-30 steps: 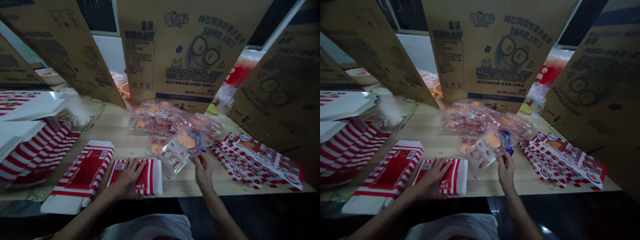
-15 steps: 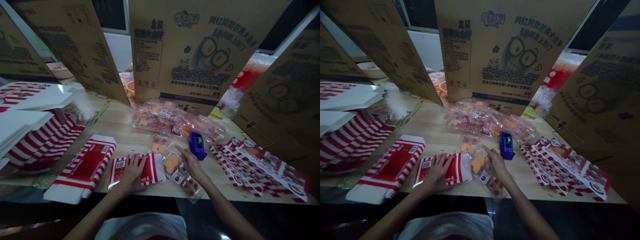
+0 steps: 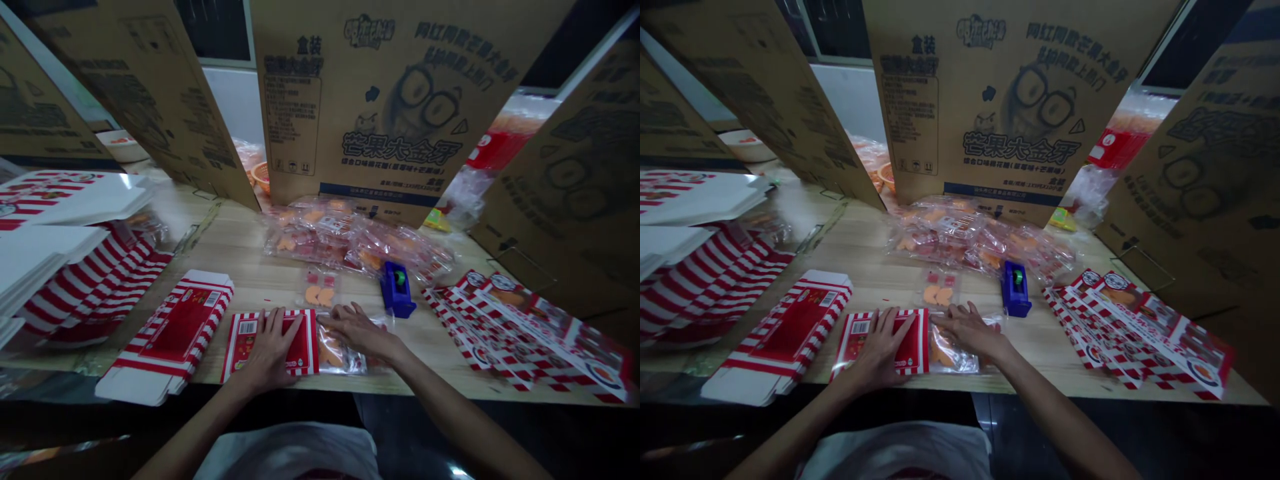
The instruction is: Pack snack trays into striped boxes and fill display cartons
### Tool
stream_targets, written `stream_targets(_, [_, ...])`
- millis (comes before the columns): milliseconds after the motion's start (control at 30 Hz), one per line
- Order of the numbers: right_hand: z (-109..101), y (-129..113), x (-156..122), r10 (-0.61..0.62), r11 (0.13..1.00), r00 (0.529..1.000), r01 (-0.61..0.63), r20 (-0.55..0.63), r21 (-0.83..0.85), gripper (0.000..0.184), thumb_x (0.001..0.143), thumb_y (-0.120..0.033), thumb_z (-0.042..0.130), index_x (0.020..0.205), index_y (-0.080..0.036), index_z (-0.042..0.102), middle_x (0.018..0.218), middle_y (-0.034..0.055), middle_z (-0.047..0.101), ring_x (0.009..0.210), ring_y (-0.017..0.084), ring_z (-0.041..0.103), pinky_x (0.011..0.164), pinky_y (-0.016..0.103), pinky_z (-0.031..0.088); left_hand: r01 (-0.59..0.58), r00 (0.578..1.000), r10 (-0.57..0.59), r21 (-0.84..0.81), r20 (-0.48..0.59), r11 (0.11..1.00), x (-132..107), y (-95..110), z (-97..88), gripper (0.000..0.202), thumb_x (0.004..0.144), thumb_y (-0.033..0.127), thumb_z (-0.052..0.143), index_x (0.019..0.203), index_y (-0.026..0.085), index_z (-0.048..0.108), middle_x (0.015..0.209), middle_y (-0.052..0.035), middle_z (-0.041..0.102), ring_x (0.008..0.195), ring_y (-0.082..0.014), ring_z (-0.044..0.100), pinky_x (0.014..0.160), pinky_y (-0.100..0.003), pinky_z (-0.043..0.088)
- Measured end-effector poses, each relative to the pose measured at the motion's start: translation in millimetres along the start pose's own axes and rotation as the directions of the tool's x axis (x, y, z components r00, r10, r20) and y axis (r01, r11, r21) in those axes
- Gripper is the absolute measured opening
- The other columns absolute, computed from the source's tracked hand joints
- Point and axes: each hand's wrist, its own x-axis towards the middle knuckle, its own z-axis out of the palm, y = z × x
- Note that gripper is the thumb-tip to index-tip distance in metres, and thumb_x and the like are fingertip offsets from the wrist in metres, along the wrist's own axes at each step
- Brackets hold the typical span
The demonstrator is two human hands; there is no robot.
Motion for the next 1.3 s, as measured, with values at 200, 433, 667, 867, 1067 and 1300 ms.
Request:
stream_targets(200, [40.5,-0.2,0.5,0.049,0.984,0.95,0.008,-0.308,0.18,0.024,0.09,-0.018,0.051,0.099,-0.027,0.07,0.116,0.007,0.063,0.114,0.026,0.054,0.1,0.048,0.038,-0.025,0.979,0.035,-0.054,0.201,0.998,7.0,-0.4,-0.1,0.118,0.046,0.059,0.078,0.146,0.015,0.033,0.145,-0.028,0.036,0.135,-0.0449,0.031,0.111,-0.064,0.013])
stream_targets(433, [44.9,44.6,-85.7,0.552,0.831,0.554,-0.428,-0.623,0.355,0.046,0.083,-0.043,0.058,0.122,-0.02,0.06,0.111,0.0135,0.066,0.106,0.031,0.06,0.095,0.05,0.046,0.024,0.974,-0.004,-0.085,0.226,0.996,4.6,-0.4,0.0,0.124,0.042,0.061,0.08,0.147,0.014,0.032,0.15,-0.0312,0.025,0.139,-0.0469,0.023,0.111,-0.064,0.012])
stream_targets(667, [76.8,-30.3,-74.0,0.622,0.529,0.758,-0.221,-0.197,0.819,0.052,0.085,-0.049,0.057,0.132,-0.028,0.051,0.114,0.0081,0.068,0.103,0.025,0.065,0.086,0.041,0.053,0.013,0.986,0.009,-0.125,0.169,0.992,3.0,21.3,7.8,0.117,0.044,0.054,0.081,0.144,0.014,0.036,0.146,-0.029,0.032,0.135,-0.0483,0.026,0.11,-0.066,0.01])
stream_targets(867, [68.6,-60.2,-42.5,0.618,0.624,0.65,-0.064,-0.442,0.778,0.039,0.082,-0.039,0.066,0.114,-0.025,0.049,0.111,0.0079,0.062,0.108,0.023,0.059,0.094,0.043,0.047,0.197,0.977,-0.209,-0.171,-0.053,0.965,0.6,15.6,-9.3,0.111,0.052,0.063,0.075,0.143,0.013,0.034,0.136,-0.0243,0.039,0.124,-0.0449,0.036,0.106,-0.062,0.023])
stream_targets(1067, [77.6,-64.6,-14.0,0.636,0.518,0.616,0.106,-0.465,0.849,0.04,0.072,-0.034,0.076,0.081,-0.024,0.039,0.09,-0.0003,0.058,0.079,0.016,0.061,0.069,0.029,0.053,0.401,0.831,-0.51,-0.398,-0.222,0.825,-3.1,29.0,-28.9,0.11,0.061,0.06,0.074,0.147,0.015,0.023,0.122,-0.0174,0.045,0.112,-0.0382,0.044,0.096,-0.056,0.038])
stream_targets(1300, [82.0,-39.0,-3.8,0.667,0.335,0.68,0.091,-0.305,0.938,0.044,0.078,-0.036,0.069,0.114,-0.025,0.046,0.111,0.0062,0.066,0.096,0.021,0.065,0.081,0.036,0.054,0.196,0.92,-0.392,-0.841,-0.021,0.504,-22.0,12.0,5.6,0.064,0.09,0.034,0.046,0.149,0.022,0.023,0.134,-0.012,0.051,0.12,-0.0253,0.052,0.101,-0.042,0.044])
